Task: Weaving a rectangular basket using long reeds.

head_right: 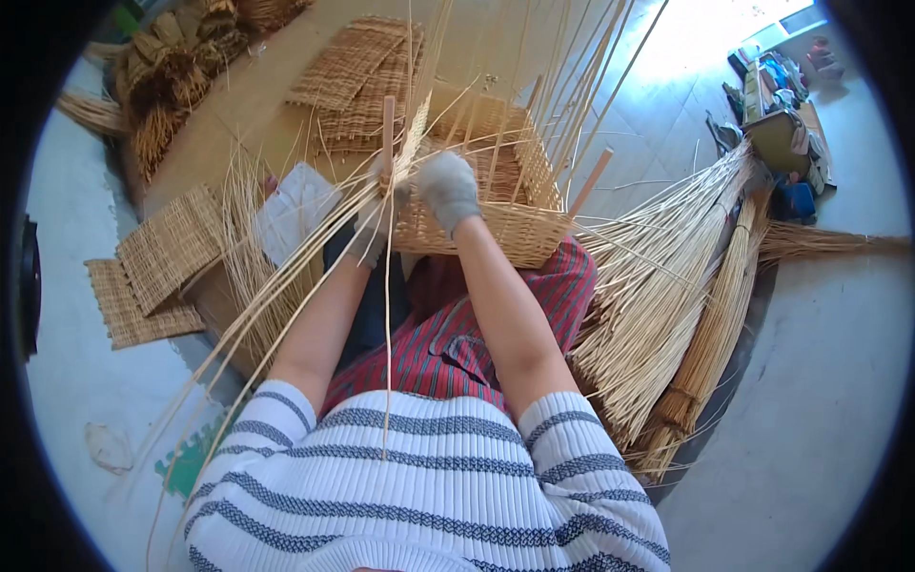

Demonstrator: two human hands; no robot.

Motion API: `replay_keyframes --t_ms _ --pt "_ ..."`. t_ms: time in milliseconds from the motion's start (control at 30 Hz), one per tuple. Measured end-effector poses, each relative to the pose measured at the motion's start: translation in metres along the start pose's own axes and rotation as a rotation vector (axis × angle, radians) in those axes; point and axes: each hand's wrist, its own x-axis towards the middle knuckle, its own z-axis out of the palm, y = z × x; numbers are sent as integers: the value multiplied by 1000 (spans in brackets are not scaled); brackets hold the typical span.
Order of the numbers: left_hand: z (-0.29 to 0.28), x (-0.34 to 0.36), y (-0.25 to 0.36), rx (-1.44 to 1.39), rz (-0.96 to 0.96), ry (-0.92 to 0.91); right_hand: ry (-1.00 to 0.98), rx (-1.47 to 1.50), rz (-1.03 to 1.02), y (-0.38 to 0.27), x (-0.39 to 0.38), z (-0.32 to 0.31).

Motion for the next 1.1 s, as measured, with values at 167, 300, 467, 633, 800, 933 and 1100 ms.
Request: replay_keyframes --t_ms 167,300,467,633,800,933,1100 --pt "-20 -22 33 -381 114 169 246 655 234 -20 -12 19" --pt "-2 -97 51 103 280 329 735 906 -15 3 -106 66" --pt "14 -48 132 249 113 -138 819 1778 393 36 -144 89" --pt "25 -19 122 193 -128 -323 798 1146 50 48 -62 11" --pt "22 -35 143 206 -91 -182 1272 876 -51 87 -70 8" --pt "49 -57 129 701 470 152 987 1413 498 111 -132 93" --pt "91 -67 142 860 397 -216 961 87 208 99 -70 -32"
